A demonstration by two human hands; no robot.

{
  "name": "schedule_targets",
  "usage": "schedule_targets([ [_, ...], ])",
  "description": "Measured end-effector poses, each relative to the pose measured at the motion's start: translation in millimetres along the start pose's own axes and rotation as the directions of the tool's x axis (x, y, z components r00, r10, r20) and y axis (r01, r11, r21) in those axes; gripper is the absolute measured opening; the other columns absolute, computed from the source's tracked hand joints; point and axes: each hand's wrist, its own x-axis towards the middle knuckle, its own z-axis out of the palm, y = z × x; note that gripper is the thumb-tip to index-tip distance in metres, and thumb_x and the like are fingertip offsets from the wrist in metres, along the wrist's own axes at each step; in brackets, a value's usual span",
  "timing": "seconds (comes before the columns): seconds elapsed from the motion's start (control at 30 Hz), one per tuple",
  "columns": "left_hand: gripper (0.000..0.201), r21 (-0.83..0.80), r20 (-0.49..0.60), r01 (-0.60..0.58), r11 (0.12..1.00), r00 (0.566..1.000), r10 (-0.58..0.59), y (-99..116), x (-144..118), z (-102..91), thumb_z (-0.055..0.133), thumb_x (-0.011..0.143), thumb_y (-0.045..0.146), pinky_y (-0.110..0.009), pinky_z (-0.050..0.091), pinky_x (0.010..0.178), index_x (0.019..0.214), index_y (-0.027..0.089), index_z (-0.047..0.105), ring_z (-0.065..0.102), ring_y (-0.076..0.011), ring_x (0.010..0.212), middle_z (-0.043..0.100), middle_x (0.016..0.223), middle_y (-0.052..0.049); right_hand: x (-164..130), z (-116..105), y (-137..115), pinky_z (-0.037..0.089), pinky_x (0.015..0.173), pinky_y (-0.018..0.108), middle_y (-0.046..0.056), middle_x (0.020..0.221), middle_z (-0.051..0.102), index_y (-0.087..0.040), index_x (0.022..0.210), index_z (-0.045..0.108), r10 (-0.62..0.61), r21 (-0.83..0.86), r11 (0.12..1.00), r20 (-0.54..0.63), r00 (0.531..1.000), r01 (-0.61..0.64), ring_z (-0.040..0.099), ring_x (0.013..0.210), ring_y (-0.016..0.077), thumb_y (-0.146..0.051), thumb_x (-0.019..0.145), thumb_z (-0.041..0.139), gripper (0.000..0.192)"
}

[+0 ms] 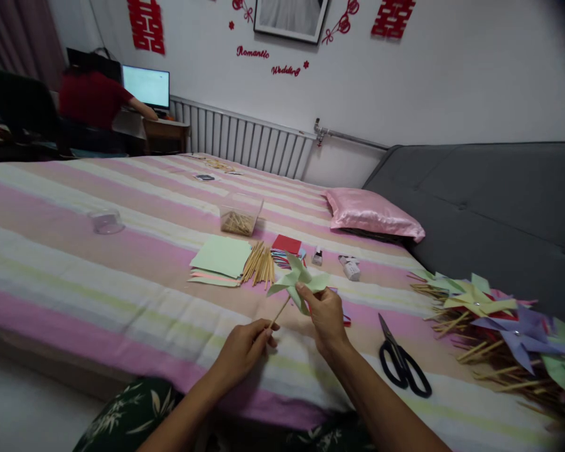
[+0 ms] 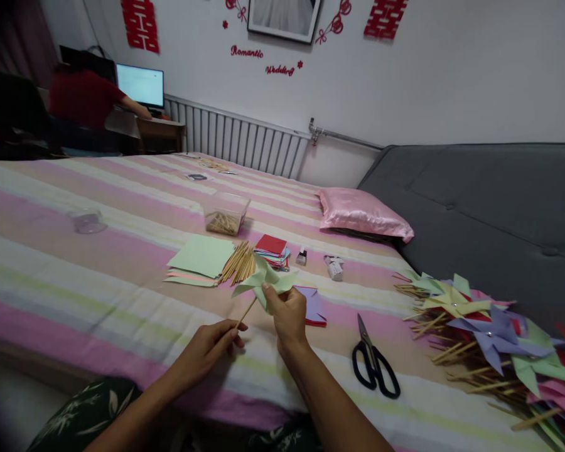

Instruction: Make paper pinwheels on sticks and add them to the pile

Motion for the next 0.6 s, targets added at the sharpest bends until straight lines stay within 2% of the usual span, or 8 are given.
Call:
schedule_targets([
  [0.13,0.037,-0.204,-0.022,0.074,0.976,0.997,-0.08,-6,5,3.4,0.041,0.086,0.043,-0.024,0.042,0.05,0.097,0.011,0.057,0.059,-0.0134,0.054,0.068,0.081,-0.011,-2,1,-6,0.045,0.082,0.03,0.008,0.095,0.069,-0.014,0.102,0.061,-0.029,0.044,0.999,0.147,0.989,0.023,0.061,0.092,0.019,-0.041,0.067,0.07,0.045],
  [0.23,0.036,-0.3,-0.076,0.074,0.951,0.992,-0.101,-10,9,0.9,0.045,0.084,0.044,-0.021,0.038,0.046,0.094,0.011,0.056,0.059,-0.0117,0.052,0.069,0.082,-0.011,-4,0,-8,0.044,0.086,0.031,0.01,0.102,0.066,-0.014,0.106,0.059,0.021,-0.022,1.0,0.128,0.991,-0.018,0.06,0.095,0.0192,-0.043,0.067,0.069,0.05],
  [0.3,0.036,-0.327,-0.097,0.067,0.942,0.99,-0.104,-11,10,-1.6,0.046,0.083,0.045,-0.021,0.038,0.045,0.093,0.012,0.056,0.058,-0.011,0.051,0.07,0.083,-0.011,-4,-1,-2,0.045,0.084,0.031,0.01,0.101,0.065,-0.014,0.103,0.059,0.049,-0.06,0.997,0.157,0.986,-0.04,0.06,0.093,0.0188,-0.042,0.063,0.072,0.051],
  [0.43,0.037,-0.31,-0.103,0.04,0.95,0.992,-0.076,-12,10,-3.1,0.045,0.084,0.046,-0.021,0.037,0.044,0.094,0.012,0.057,0.058,-0.0111,0.049,0.07,0.084,-0.011,-7,1,17,0.048,0.074,0.03,0.009,0.093,0.066,-0.013,0.093,0.063,0.15,-0.232,0.97,0.357,0.922,-0.068,0.061,0.08,0.0175,-0.037,0.06,0.074,0.042],
  [0.5,0.037,-0.245,-0.105,0.015,0.969,0.994,-0.042,-10,9,-2.2,0.043,0.085,0.045,-0.022,0.039,0.046,0.094,0.013,0.058,0.057,-0.0116,0.049,0.07,0.074,-0.008,-8,5,26,0.048,0.069,0.029,0.008,0.087,0.066,-0.013,0.089,0.065,0.164,-0.285,0.958,0.416,0.895,-0.043,0.061,0.073,0.0163,-0.037,0.063,0.072,0.036],
  [0.6,0.038,-0.128,-0.121,-0.008,0.992,0.993,-0.008,-8,8,-0.7,0.042,0.085,0.045,-0.023,0.041,0.049,0.092,0.013,0.061,0.055,-0.0134,0.047,0.064,0.054,-0.002,-10,10,32,0.049,0.065,0.029,0.006,0.076,0.066,-0.013,0.079,0.068,0.114,-0.267,0.964,0.474,0.873,0.02,0.061,0.069,0.0164,-0.035,0.068,0.066,0.025],
])
